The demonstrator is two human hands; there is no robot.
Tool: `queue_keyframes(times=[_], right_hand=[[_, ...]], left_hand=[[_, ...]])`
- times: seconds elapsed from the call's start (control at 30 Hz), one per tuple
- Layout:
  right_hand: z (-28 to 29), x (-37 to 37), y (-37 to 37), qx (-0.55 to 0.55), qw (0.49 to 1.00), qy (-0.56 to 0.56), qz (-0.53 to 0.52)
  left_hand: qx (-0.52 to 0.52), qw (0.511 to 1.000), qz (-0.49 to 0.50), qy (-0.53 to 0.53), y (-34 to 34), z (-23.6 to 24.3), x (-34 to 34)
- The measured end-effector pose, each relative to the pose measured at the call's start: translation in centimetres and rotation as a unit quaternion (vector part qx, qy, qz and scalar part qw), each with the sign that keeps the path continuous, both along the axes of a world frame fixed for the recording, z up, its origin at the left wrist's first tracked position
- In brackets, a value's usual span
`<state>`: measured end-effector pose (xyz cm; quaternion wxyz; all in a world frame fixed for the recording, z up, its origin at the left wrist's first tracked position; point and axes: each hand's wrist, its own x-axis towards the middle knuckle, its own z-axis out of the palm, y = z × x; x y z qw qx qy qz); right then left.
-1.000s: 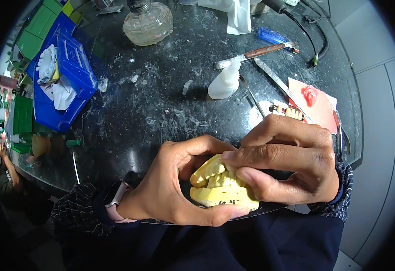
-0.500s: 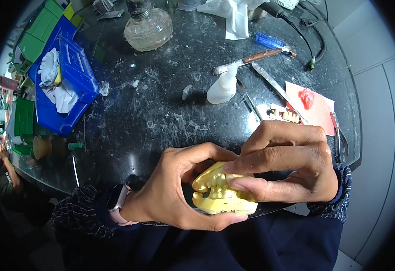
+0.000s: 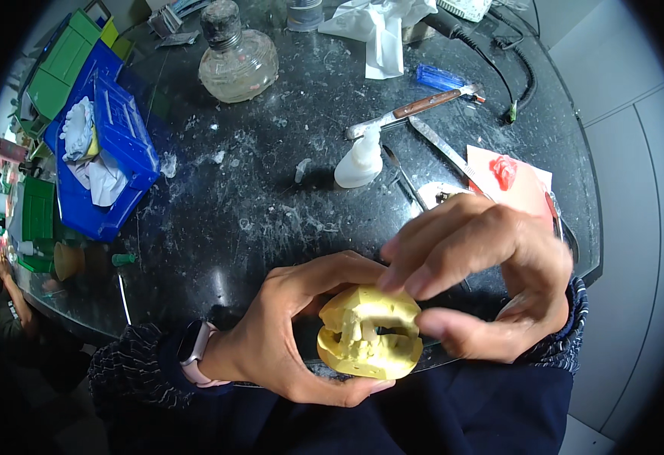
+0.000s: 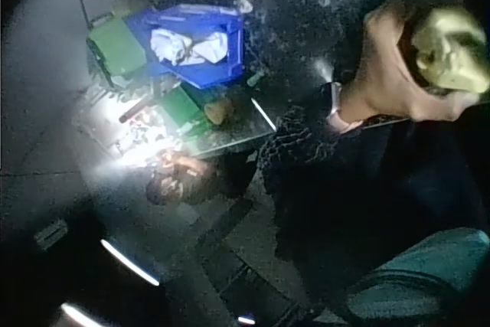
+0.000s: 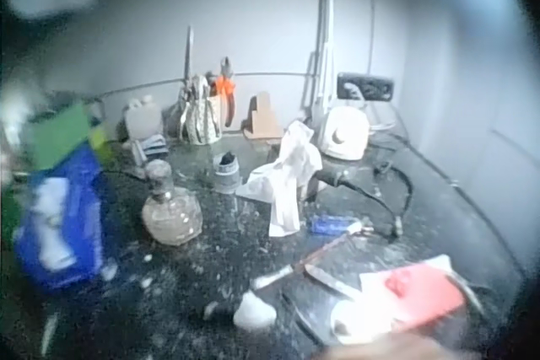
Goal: The person fits dental cast models together, scrapes a dental cast using a metal carving tool, and positions an artificial tooth onto it. The person then lights a burner with a lighter and coats the dental cast using a brush.
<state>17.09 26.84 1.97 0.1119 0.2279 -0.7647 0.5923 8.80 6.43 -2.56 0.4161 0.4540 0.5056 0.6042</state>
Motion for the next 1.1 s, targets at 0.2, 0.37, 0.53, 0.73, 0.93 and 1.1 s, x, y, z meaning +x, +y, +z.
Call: queue_keyframes(times=[0.2,0.37,0.53,0.73,0.93,1.1], right_hand=[[0.1,0.8,-1.5,0.055,0.998,0.014,-0.034],[-0.1,1.3,-2.0,0.08,0.995,0.002,-0.061],[-0.7,1.6,-2.3,0.074,0.995,0.003,-0.067],[-1.4,1.4,-2.8,0.059,0.994,0.048,-0.081],[-0.9,1.0,-2.1,0.096,0.994,0.039,-0.044],[-0.5,1.5,-2.8,0.096,0.992,0.028,-0.076]], left_hand=[[0.014,0.997,0.037,0.066,0.1,0.1,-0.1],[0.03,0.99,0.081,0.11,0.3,0.0,0.1],[0.029,0.984,0.101,0.143,0.3,0.1,0.0],[0.027,0.984,0.102,0.141,0.2,0.2,-0.2],[-0.003,0.987,0.09,0.136,0.0,0.7,-0.2],[-0.021,0.988,0.084,0.125,0.1,0.8,-0.1]])
